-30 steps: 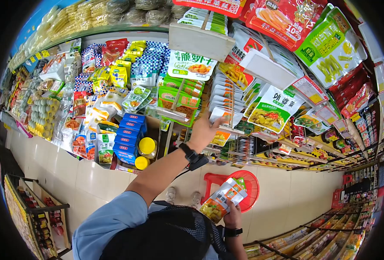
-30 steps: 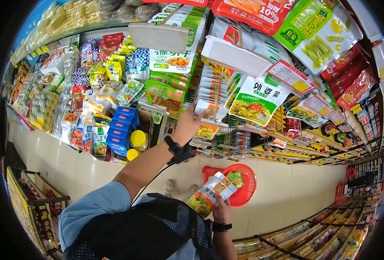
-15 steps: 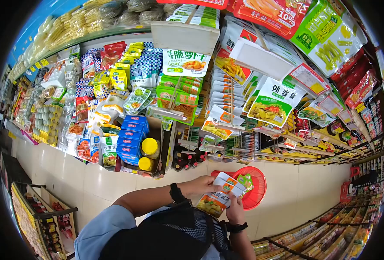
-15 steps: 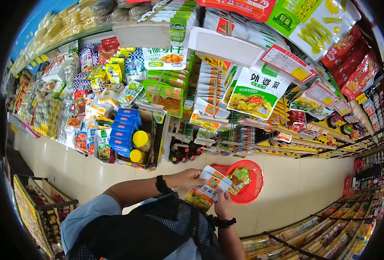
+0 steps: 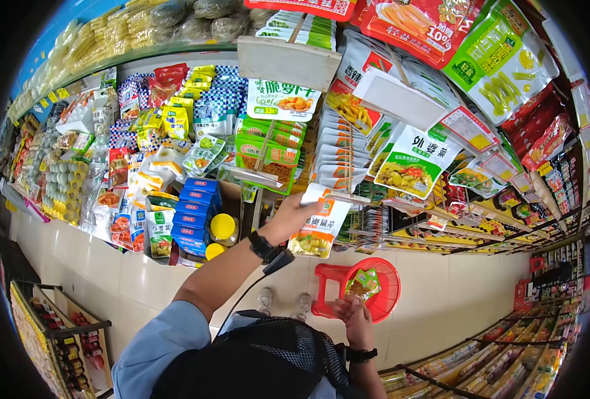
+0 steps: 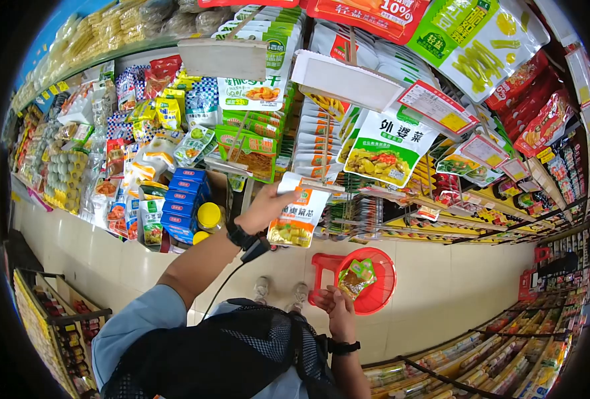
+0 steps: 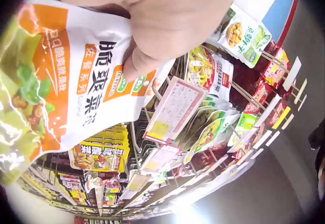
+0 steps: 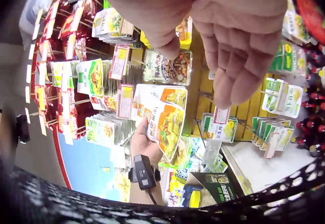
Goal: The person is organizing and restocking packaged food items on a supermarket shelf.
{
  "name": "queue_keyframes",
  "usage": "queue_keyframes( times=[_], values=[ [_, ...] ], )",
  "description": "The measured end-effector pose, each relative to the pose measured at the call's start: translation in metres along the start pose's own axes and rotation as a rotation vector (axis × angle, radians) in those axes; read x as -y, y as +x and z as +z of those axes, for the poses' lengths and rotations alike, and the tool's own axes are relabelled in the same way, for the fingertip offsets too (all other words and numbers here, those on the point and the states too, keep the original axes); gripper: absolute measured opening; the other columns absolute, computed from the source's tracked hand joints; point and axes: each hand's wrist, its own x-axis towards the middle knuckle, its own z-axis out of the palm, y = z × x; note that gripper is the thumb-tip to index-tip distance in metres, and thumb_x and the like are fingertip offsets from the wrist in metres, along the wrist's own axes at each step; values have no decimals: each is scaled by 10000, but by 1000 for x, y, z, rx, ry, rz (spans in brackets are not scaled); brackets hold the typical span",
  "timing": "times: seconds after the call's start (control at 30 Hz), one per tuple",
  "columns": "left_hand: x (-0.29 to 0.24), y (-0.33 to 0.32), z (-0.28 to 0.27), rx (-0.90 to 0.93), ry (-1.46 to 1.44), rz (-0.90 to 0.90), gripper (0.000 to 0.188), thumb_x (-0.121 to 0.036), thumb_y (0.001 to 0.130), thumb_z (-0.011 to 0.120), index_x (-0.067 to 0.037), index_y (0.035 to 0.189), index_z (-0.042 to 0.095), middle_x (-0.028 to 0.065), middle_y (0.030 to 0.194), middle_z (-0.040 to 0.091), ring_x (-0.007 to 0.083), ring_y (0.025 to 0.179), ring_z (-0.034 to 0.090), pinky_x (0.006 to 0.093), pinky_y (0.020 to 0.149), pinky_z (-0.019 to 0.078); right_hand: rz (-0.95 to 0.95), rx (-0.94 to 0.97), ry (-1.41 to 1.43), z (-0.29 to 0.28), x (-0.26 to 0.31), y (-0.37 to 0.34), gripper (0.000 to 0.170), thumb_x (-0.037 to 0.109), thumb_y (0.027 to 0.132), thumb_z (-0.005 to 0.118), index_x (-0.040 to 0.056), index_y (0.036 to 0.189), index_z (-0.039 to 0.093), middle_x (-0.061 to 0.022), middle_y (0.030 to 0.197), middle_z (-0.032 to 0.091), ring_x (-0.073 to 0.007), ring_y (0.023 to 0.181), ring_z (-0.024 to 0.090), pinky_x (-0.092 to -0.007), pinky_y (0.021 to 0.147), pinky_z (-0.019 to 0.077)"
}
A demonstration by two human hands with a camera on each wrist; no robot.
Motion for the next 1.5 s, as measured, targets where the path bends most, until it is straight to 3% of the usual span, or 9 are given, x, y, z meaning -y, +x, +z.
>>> queue_keyframes(
  times=[0.17,0.37,0.43,0.57,0.67,0.8,0.97,1.17,1.5],
  values=[
    [-10,1,9,115,-30,-58,292,-152,923,648,11,1163,613,55,1031,687,98,885,645,267,782,531,0,18,35,-11,-3,-1,373,259,1026,434,-53,1210,521,-164,1063,655,-242,934,664,-385,863,543],
    [3,-38,47,68,122,-174,358,-260,858,723,-4,1088,623,58,940,702,91,805,661,266,697,538,-303,91,-166,29,23,17,408,234,1002,488,-18,1320,449,-134,1202,587,-240,1088,597,-384,936,485],
    [15,-55,66,106,177,-179,334,-224,921,657,8,1151,586,64,1024,679,89,889,632,263,758,527,-390,115,-174,55,44,32,434,141,896,656,-15,1271,502,-107,1154,621,-167,1041,606,-325,890,502],
    [27,-73,64,161,-79,-295,411,-348,1022,474,17,1181,577,30,1048,648,81,927,588,254,817,483,-212,72,-48,68,51,44,301,108,884,691,-23,1138,596,-69,1021,686,-139,886,653,-305,810,528],
    [10,-77,39,172,155,-225,446,-377,1019,469,22,1169,598,27,974,649,70,880,585,242,761,491,-157,43,51,66,42,40,252,92,889,684,-17,1105,617,-78,1025,687,-144,892,653,-311,808,530],
    [8,-60,12,-34,56,-180,396,-332,1012,499,29,1129,610,31,974,668,61,864,596,251,774,501,-111,-49,153,34,12,49,234,54,884,672,-5,1103,619,-76,1022,686,-154,894,656,-312,816,529],
    [-9,-9,-12,3,402,17,339,-277,995,533,36,1077,631,28,872,682,56,780,583,257,702,493,-54,-229,169,0,0,35,241,30,870,658,1,1102,603,-84,1027,683,-202,905,674,-355,821,549],
    [-11,21,0,114,419,209,245,-182,971,569,24,1089,629,51,848,683,59,749,558,267,675,487,-5,-307,163,-23,-12,11,179,53,869,656,-5,1037,635,-105,984,697,-215,858,688,-332,769,562],
    [0,31,9,-50,472,382,211,-146,968,561,30,1055,636,59,798,660,71,716,540,265,663,483,4,-280,161,-31,-18,7,180,77,870,670,-8,1026,645,-85,978,699,-195,834,679,-321,777,540]
  ],
)
